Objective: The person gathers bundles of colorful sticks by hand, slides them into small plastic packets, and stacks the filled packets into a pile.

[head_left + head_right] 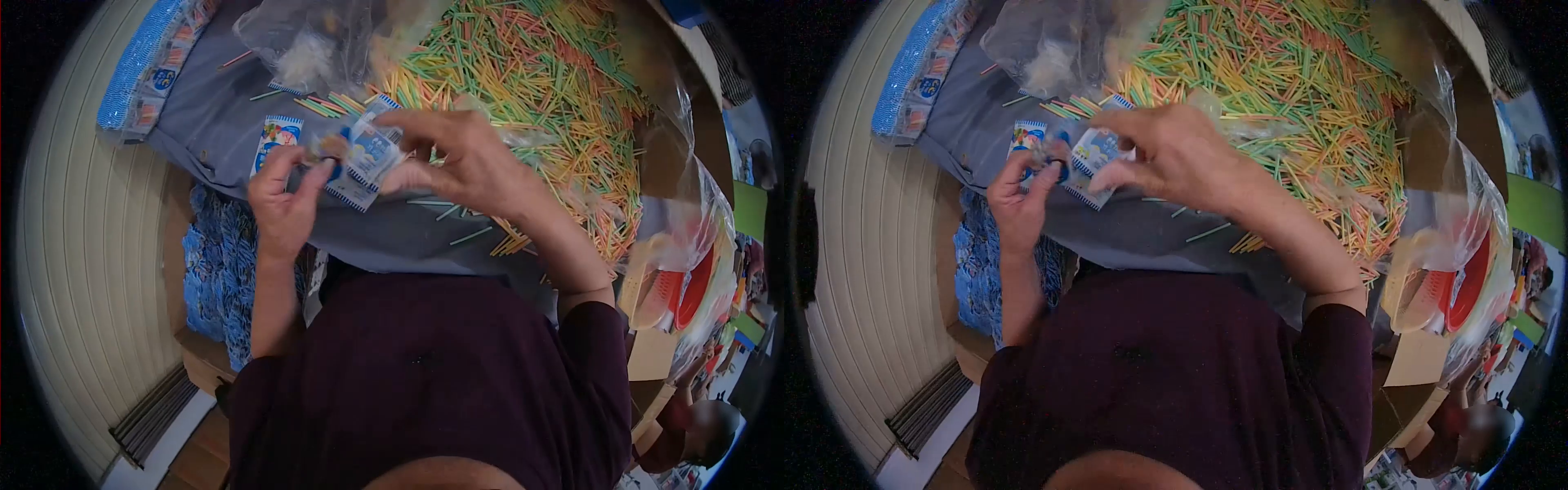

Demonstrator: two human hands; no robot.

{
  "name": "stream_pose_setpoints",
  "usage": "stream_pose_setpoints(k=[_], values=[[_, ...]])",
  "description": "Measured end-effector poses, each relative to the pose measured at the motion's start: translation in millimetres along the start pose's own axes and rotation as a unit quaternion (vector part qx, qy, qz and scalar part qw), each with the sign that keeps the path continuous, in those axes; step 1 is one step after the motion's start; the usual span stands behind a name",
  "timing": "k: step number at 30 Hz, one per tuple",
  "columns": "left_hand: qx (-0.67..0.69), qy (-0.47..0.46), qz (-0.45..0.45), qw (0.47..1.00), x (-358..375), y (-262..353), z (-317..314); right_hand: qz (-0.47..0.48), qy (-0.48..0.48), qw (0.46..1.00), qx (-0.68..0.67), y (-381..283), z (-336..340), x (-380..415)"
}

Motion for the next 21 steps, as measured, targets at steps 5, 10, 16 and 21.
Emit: stream_pose_setpoints(k=[5, 10, 16, 21], values=[[-0.508, 0.009, 0.057, 0.859, -6.7, -17.9, 43.7, -0.171, 0.088, 0.891, 0.412, 84.4, 86.1, 16.6], [-0.486, -0.011, -0.077, 0.871, -20.0, 23.7, -11.0, -0.280, -0.010, 0.835, 0.473, 122.9, 74.2, 12.9], [-0.441, -0.131, -0.135, 0.877, -11.8, 39.6, -92.0, -0.241, -0.022, 0.835, 0.494, 128.6, 60.4, 8.4], [-0.477, -0.088, -0.197, 0.852, 0.7, 34.8, -99.7, -0.034, 0.095, 0.902, 0.420, 117.7, 72.4, 49.6]])
Point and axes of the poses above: each hand's wrist, its own x-axis away from the middle knuckle, its own z-axis out of the back of the hand, y = z × x, the point moved 7 cm from there along -x, towards the middle knuckle, and after that the axes turned 6 degrees about -y, right-handed, at the moved point
